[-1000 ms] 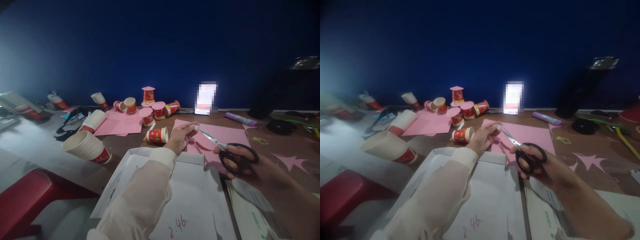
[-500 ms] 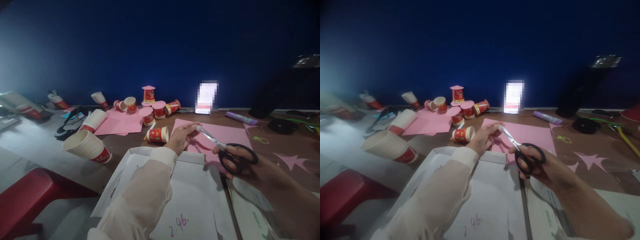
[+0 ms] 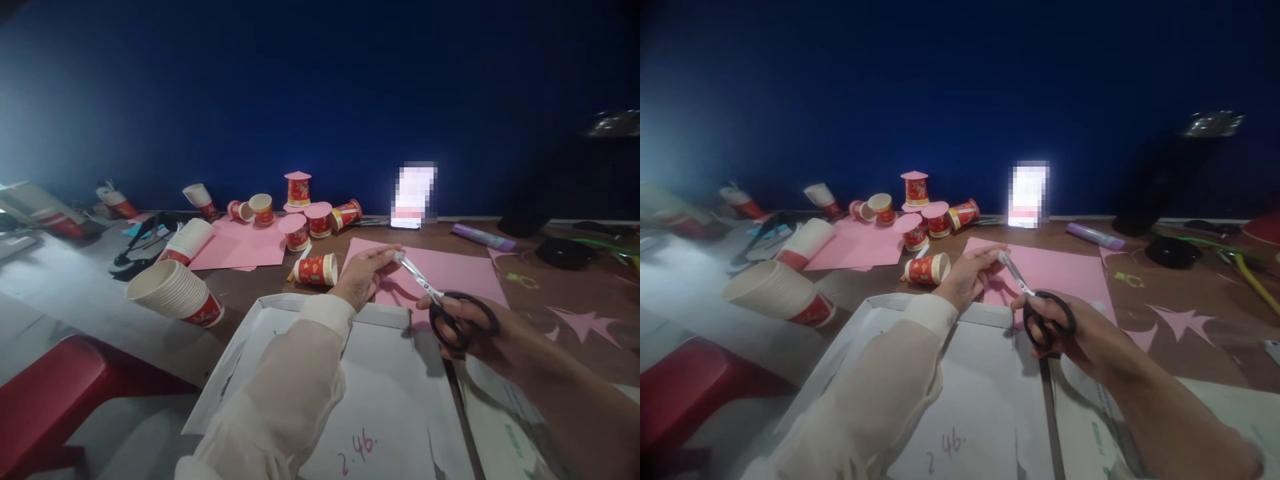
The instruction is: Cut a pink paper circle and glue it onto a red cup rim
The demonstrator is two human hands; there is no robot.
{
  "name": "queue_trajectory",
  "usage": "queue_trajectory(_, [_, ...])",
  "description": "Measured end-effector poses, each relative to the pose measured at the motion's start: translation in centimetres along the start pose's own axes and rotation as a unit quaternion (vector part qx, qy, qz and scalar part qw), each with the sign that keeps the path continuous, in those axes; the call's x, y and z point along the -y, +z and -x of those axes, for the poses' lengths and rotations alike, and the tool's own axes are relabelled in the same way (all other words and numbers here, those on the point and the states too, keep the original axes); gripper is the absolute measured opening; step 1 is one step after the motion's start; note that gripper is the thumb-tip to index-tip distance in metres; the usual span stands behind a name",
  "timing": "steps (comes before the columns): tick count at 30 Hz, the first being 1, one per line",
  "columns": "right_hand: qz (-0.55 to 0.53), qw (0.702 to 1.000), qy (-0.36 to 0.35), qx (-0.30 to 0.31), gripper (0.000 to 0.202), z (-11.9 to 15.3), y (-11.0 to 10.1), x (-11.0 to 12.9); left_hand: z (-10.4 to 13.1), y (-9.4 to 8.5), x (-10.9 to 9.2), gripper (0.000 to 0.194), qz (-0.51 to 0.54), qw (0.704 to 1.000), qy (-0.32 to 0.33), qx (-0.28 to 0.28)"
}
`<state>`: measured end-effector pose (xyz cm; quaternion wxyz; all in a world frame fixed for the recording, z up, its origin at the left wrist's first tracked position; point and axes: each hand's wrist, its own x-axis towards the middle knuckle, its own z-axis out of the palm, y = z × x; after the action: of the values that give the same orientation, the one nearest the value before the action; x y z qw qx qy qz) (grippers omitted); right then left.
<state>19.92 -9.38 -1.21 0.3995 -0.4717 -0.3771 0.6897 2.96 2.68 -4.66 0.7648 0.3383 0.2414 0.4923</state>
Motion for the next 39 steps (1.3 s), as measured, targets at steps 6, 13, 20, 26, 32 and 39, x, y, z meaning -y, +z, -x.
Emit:
queue_trajectory(6, [0.052,0.998,-0.021,0.019,0.038,-0.4,-0.2,-0.6,0.1,0.3,-0.3,0.010,0.010,1.000,-0.009,-0.011])
queue_trajectory(13, [0.089,0.995,0.017,-0.037,0.043,0.0,2.0,0.1,0.3,0.6,-0.5,0.014,0.024,0.999,-0.019,-0.022])
queue_trajectory(20, [0.102,0.995,0.006,-0.021,0.048,-0.5,2.0,-1.0,0.3,0.9,-0.7,0.008,0.030,0.998,-0.026,-0.054])
queue_trajectory(26, [0.072,0.997,-0.008,-0.035,0.046,-0.5,2.4,-0.9,0.2,0.8,-0.4,0.008,0.036,0.998,-0.010,-0.052])
queue_trajectory(32, [0.058,0.997,-0.035,-0.043,0.043,-0.6,2.7,-1.3,0.0,0.8,-0.2,0.013,0.055,0.997,0.008,-0.059])
queue_trajectory(39, [0.039,0.998,-0.042,-0.041,0.043,-0.8,2.6,-1.9,0.0,0.9,-0.5,0.014,0.076,0.994,0.009,-0.075])
